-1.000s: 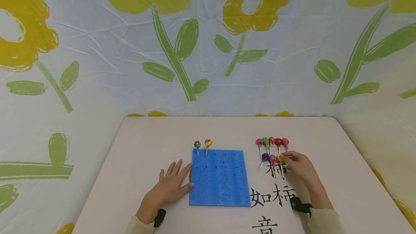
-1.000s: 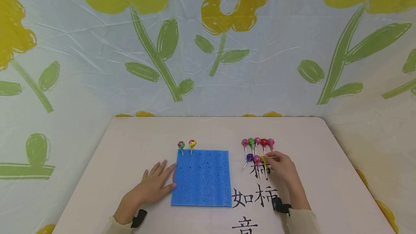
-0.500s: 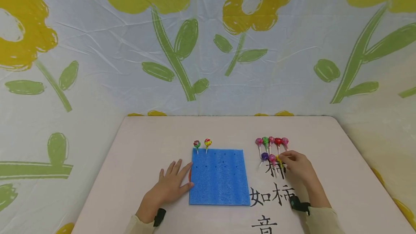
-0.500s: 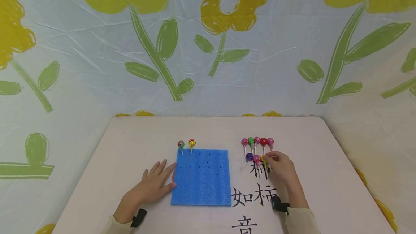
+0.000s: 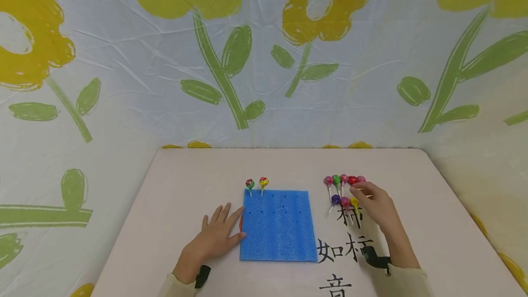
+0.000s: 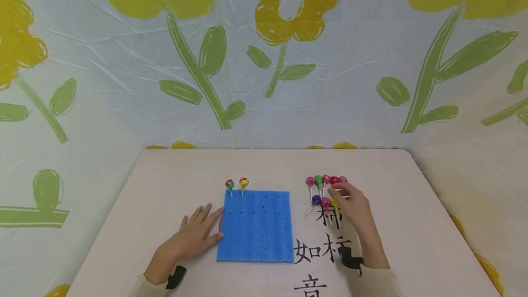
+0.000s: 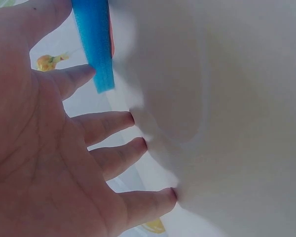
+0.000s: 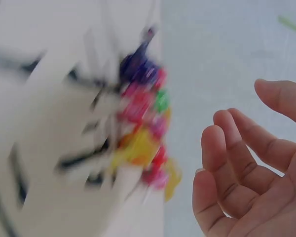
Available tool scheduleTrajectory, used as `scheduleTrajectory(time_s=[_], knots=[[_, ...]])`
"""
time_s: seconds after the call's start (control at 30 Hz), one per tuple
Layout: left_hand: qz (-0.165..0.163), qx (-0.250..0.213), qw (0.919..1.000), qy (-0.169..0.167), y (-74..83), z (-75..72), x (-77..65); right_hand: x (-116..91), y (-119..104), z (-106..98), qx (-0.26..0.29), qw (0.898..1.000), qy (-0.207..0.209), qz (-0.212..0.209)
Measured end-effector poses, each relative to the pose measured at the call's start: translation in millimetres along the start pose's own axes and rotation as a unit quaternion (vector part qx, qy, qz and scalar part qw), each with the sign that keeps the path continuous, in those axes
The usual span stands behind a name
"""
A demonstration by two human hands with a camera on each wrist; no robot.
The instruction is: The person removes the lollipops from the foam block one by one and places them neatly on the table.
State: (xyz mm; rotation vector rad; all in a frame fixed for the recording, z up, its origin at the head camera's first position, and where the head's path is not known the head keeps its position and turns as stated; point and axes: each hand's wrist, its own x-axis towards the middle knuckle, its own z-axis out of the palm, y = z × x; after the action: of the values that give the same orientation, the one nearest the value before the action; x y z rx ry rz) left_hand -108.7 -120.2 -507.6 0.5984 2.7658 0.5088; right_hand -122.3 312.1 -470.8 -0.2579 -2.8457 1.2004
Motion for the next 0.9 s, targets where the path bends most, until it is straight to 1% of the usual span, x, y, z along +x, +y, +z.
scheduleTrajectory(time_s=[0.13, 0.27, 0.37, 0.43, 0.53, 0.6, 0.67, 0.7, 0.9], knots=[[-0.001, 0.002, 1.0, 0.0, 0.2, 0.0, -0.1, 4.1, -20.6, 11.9, 0.046, 0.998, 0.002, -0.043], [0.001, 0.001, 1.0, 0.002, 0.2, -0.4, -0.6, 9.8, -42.0, 31.9, 0.105, 0.992, -0.016, -0.069], [0.001, 0.0, 1.0, 0.003, 0.3, -0.7, -0.6, 15.5, -58.5, 50.8, 0.149, 0.986, -0.032, -0.074], [0.001, 0.0, 1.0, 0.002, 0.3, -0.6, -0.4, 16.3, -73.4, 61.8, 0.175, 0.981, -0.038, -0.074], [0.0, 0.002, 1.0, 0.003, 0.3, -0.4, -0.1, 21.0, -88.0, 81.4, 0.224, 0.97, -0.05, -0.075], [0.0, 0.004, 1.0, 0.003, 0.5, -0.3, -0.2, 23.5, -96.3, 93.6, 0.248, 0.965, -0.057, -0.07], [0.0, 0.003, 1.0, 0.003, 0.9, -0.8, -0.5, 28.7, -98.9, 107.0, 0.264, 0.96, -0.068, -0.066], [-0.001, 0.002, 1.0, 0.002, 1.1, -1.0, -0.7, 30.1, -101.6, 112.3, 0.266, 0.959, -0.072, -0.062], [-0.007, -0.002, 1.0, -0.002, 1.1, -1.5, -0.8, 36.5, -111.7, 135.8, 0.288, 0.95, -0.102, -0.059]])
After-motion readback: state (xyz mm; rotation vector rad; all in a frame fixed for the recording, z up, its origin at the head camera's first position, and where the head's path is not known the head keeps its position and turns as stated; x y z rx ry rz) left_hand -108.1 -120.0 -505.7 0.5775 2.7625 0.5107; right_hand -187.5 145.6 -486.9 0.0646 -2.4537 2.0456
